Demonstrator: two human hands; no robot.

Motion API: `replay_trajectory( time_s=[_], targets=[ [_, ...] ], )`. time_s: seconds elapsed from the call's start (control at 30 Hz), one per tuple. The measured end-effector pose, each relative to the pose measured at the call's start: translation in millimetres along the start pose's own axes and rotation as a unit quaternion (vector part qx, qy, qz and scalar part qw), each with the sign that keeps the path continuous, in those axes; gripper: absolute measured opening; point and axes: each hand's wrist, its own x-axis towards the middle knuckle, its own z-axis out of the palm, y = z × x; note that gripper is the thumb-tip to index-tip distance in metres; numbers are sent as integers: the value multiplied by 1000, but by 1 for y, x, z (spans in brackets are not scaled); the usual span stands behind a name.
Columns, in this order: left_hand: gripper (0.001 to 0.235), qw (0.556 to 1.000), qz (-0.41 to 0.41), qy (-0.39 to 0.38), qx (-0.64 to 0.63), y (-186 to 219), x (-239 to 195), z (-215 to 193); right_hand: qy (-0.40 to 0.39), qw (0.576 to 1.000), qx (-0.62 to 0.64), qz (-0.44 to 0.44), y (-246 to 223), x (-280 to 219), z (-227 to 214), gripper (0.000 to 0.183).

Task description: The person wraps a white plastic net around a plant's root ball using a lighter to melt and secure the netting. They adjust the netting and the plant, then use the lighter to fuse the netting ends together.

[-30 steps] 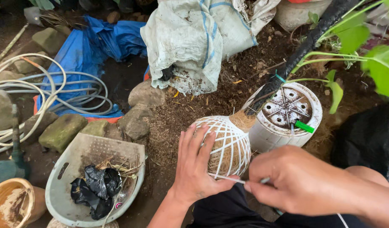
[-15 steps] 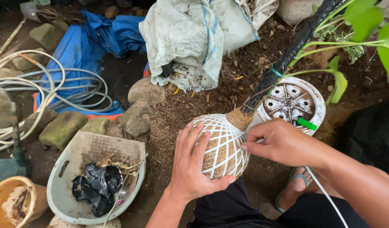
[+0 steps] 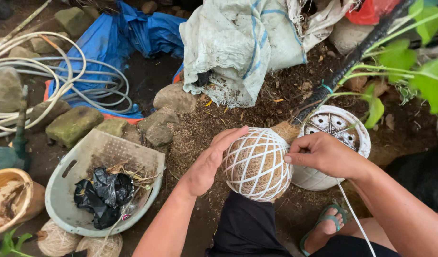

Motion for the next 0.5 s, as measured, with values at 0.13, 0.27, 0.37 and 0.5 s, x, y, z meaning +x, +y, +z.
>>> replay_trajectory(
  time_s=[0.13, 0.27, 0.37, 0.5],
  targets=[
    [101, 992, -21, -17, 127, 24, 10, 0, 6, 999, -31, 24, -9, -3, 2, 21],
    [114, 915, -66, -46, 396, 48, 16, 26, 17, 999, -44, 6, -27, -8, 19, 22],
    [121, 855, -77, -39, 512, 48, 22, 53, 24, 994, -104, 36, -46, -11, 31, 22],
    [118, 839, -43, 9, 543, 39, 24, 56, 57, 988, -143, 6, -66, -12, 34, 24]
  ],
)
